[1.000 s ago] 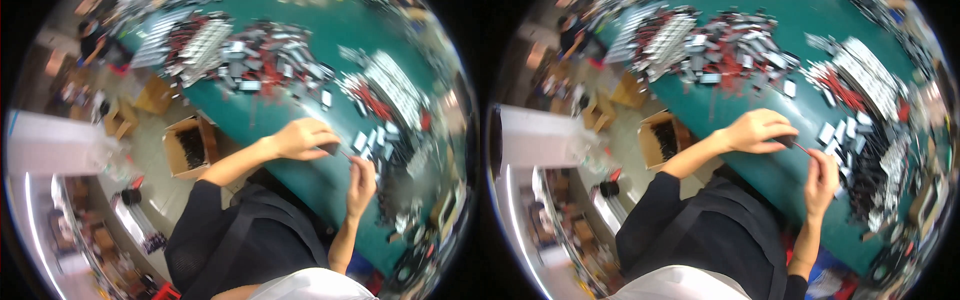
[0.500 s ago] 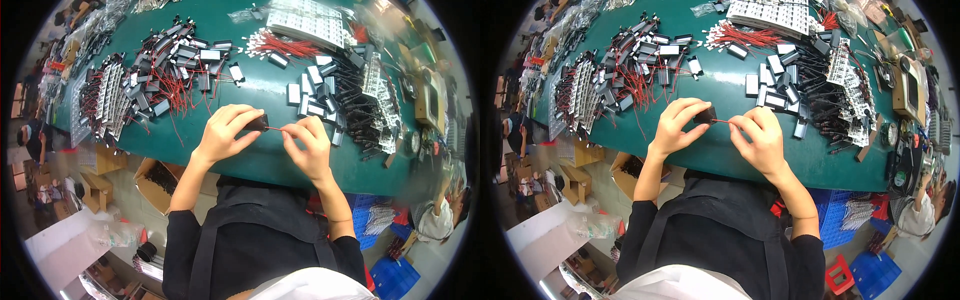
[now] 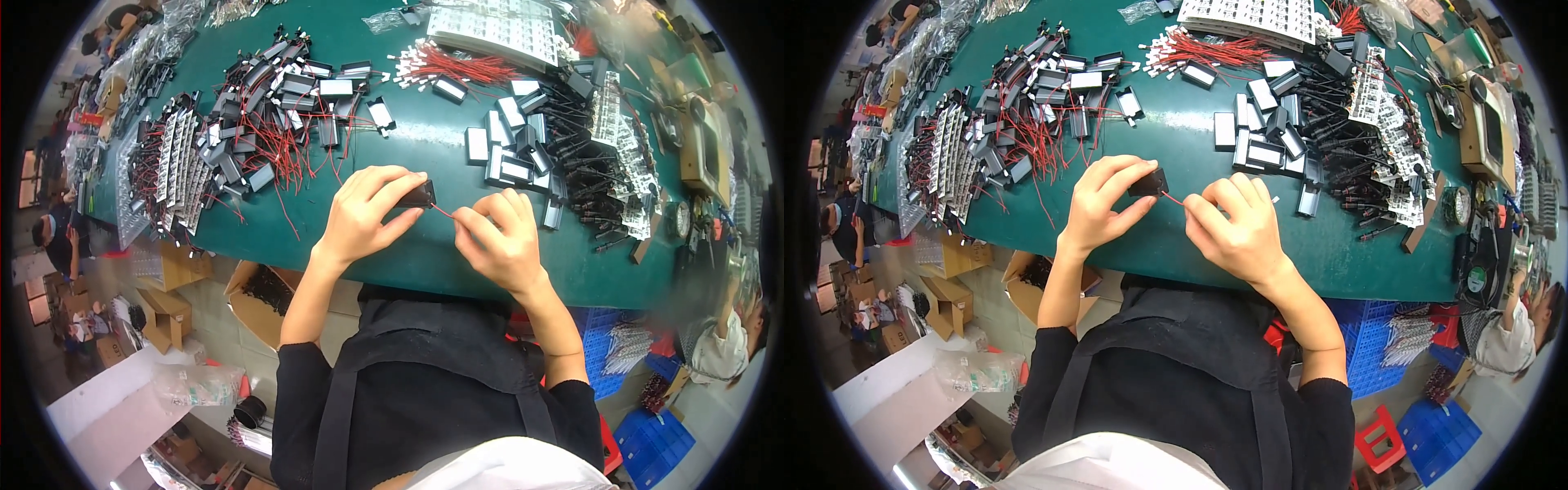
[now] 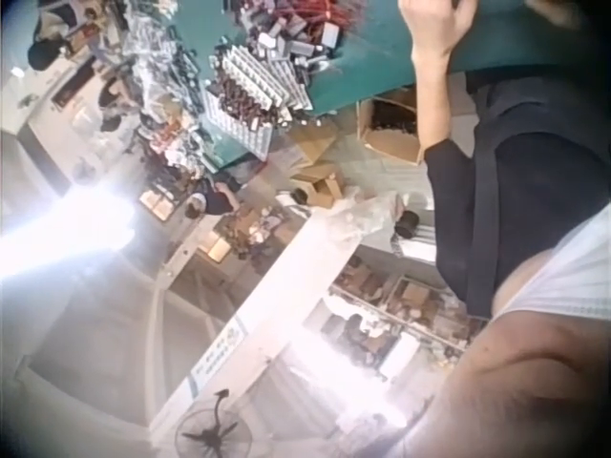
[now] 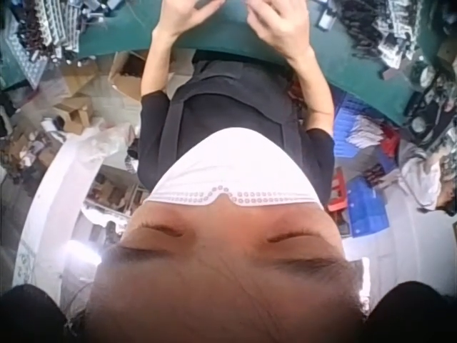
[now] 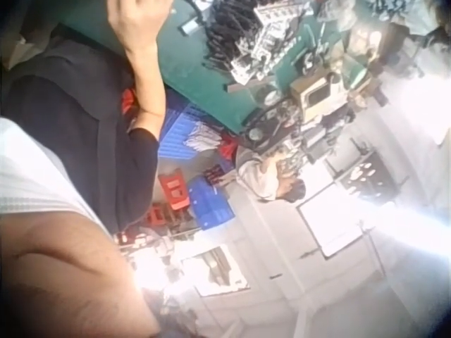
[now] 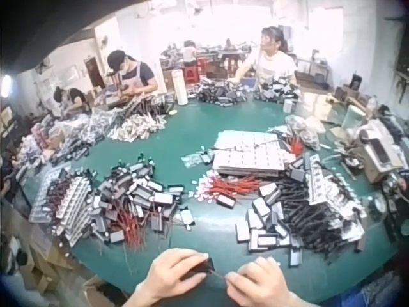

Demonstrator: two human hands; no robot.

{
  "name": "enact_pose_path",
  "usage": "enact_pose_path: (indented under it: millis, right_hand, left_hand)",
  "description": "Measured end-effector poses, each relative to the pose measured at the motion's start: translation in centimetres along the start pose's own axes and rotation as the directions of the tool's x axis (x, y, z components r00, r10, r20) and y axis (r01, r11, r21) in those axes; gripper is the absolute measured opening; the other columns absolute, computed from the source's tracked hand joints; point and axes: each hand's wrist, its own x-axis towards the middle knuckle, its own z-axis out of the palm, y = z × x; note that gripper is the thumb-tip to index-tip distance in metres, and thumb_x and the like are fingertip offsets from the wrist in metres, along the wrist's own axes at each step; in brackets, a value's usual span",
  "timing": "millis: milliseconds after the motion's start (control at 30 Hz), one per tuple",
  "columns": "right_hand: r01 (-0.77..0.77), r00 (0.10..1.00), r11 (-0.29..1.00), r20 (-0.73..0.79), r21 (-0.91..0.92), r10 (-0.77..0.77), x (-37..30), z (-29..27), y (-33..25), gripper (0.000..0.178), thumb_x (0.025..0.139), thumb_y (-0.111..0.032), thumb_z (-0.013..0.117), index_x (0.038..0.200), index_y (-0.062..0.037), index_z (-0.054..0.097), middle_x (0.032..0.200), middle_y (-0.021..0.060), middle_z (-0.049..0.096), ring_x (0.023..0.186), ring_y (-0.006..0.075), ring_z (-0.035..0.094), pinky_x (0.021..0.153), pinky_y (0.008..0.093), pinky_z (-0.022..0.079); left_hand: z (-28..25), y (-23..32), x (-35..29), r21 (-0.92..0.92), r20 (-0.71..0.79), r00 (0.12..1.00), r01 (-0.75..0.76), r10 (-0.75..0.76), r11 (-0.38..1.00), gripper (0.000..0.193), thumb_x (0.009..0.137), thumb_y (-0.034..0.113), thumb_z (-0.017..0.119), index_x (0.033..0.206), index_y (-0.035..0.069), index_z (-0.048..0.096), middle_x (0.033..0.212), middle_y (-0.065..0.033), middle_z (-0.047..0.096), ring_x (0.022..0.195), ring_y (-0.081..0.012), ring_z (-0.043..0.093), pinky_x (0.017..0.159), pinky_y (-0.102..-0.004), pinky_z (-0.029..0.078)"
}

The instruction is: The person assembles wires and connectors into small plastic housings by hand, creating electronic components.

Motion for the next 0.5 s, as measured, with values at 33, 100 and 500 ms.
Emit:
enact_pose_path:
  millis: [33, 100, 500]
  right_hand:
    - [-0.013, 1.0, 1.0, 0.006, 0.015, 0.013, 0.0, 0.0, 0.1, 0.022, 0.065, -0.003, 0.075, 0.084, -0.0091, 0.065, 0.075, 0.0004, 0.051, 0.066, 0.0184, 0.048, 0.059, 0.0329, 0.035]
    - [-0.029, 1.0, 0.999, 0.011, 0.03, 0.029, 0.0, 0.0, 0.2, 0.021, 0.065, -0.003, 0.075, 0.083, -0.0088, 0.065, 0.074, 0.0005, 0.051, 0.066, 0.0185, 0.048, 0.059, 0.0329, 0.035]
    - [-0.133, 0.99, 0.98, 0.07, 0.15, 0.124, -0.9, 0.9, 0.8, 0.015, 0.076, -0.012, 0.077, 0.086, -0.0079, 0.067, 0.074, 0.0028, 0.055, 0.067, 0.0219, 0.053, 0.063, 0.0346, 0.041]
  left_hand:
    - [0.0, 0.0, 0.0, 0.001, 0.001, 1.0, 0.001, -0.001, 1.0, 0.048, 0.068, 0.007, 0.079, 0.114, 0.007, 0.067, 0.105, -0.008, 0.064, 0.09, -0.0256, 0.063, 0.077, -0.0346, 0.051]
    - [-0.1, 0.1, 0.0, -0.002, 0.007, 1.0, -0.019, 0.019, 1.0, 0.047, 0.068, 0.007, 0.079, 0.114, 0.008, 0.067, 0.105, -0.0077, 0.065, 0.089, -0.0254, 0.063, 0.076, -0.0348, 0.051]
    - [1.1, 0.7, 0.3, -0.037, 0.063, 0.998, -0.022, 0.024, 0.999, 0.026, 0.074, 0.014, 0.078, 0.097, 0.011, 0.066, 0.103, -0.0046, 0.063, 0.092, -0.025, 0.063, 0.078, -0.0358, 0.049]
